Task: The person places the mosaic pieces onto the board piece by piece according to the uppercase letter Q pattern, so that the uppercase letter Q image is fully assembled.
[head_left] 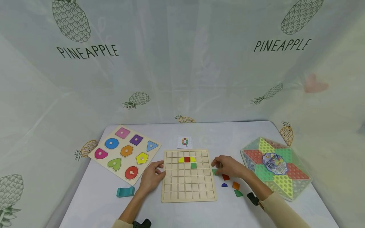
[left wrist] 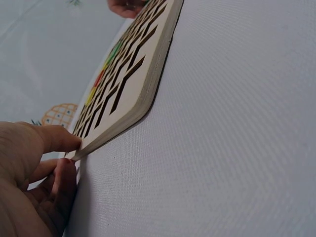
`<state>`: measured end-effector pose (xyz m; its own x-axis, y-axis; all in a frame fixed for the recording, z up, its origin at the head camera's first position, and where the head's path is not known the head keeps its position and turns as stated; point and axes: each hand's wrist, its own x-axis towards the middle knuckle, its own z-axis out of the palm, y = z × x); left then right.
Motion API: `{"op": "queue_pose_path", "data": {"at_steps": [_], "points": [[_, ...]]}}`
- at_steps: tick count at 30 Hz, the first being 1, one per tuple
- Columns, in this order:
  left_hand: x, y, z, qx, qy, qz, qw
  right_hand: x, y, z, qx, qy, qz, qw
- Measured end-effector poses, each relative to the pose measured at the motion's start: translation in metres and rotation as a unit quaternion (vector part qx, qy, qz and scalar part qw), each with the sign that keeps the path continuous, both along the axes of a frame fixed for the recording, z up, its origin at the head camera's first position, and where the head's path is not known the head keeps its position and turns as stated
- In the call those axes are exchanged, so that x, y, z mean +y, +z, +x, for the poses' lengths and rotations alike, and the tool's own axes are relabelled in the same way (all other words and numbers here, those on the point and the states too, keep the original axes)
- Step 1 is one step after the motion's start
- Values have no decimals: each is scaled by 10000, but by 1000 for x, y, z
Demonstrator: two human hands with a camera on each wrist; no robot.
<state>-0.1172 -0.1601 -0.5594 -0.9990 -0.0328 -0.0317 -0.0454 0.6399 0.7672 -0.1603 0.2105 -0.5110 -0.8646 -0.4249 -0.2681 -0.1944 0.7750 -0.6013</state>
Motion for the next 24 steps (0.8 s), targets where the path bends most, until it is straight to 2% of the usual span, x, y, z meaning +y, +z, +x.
{"op": "queue_pose_path", "data": {"at_steps": [7, 16, 24], "points": [[1, 1, 1, 9, -20, 22, 10000, -3, -2, 6, 117, 17, 203, 9997], [0, 1, 1, 59, -31, 4, 10000, -2, 0, 8, 219, 256, 183, 9993], [0, 1, 1, 33, -18, 25, 10000, -1, -2, 8, 178, 270, 166, 9993]]}}
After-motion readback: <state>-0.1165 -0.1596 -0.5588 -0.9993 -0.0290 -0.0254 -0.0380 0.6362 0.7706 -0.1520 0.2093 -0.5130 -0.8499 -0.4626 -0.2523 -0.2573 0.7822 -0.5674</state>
